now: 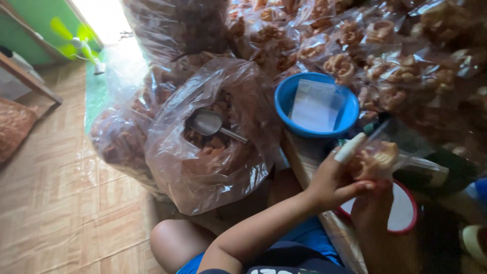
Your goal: Manual packaging of snacks by scooping them into small bags and sealing them with a bag sealer.
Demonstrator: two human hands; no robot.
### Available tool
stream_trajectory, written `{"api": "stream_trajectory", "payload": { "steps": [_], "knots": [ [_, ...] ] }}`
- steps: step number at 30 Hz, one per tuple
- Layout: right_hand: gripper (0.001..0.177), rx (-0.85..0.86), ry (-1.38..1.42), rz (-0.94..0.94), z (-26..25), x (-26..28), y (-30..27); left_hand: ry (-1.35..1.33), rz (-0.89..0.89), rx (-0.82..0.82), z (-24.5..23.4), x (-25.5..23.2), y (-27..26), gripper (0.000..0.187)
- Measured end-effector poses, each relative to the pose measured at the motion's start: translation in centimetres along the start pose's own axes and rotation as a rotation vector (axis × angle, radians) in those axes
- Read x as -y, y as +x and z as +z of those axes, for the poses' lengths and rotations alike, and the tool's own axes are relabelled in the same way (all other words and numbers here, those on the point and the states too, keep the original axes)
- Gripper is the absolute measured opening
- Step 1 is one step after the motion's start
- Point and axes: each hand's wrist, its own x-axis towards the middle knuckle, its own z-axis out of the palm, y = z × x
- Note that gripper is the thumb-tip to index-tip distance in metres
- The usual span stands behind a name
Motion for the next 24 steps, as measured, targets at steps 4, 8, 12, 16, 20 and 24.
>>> {"api": "stream_trajectory", "payload": {
  "steps": [4,8,12,16,20,24],
  "knots": [
    [0.008,-0.018,-1.513,-0.612,-6.5,0.5,-0.7,0.085,0.139,0.072,2.3,0.1,1.1,0.077],
    [0.042,-0.26,-0.443,-0.133,-4.9,2.0,0.7,0.12,0.294,0.017,4.0,5.7,2.4,0.093],
    [0.031,-0.388,-0.899,-0.126,-4.8,2.2,0.3,-0.017,0.255,-0.027,4.0,8.3,2.8,0.075],
    [0.037,-0.333,-0.712,-0.252,-3.2,3.5,1.4,-0.025,0.279,-0.139,4.5,6.6,3.9,0.041],
    [0.034,-0.372,-0.778,-0.237,-2.6,4.8,2.2,-0.108,0.203,-0.182,5.5,6.5,4.1,0.032],
    [0.04,-0.393,-0.664,-0.174,-2.4,5.7,3.2,-0.136,0.094,-0.141,5.7,5.7,4.7,0.039]
  ]
}}
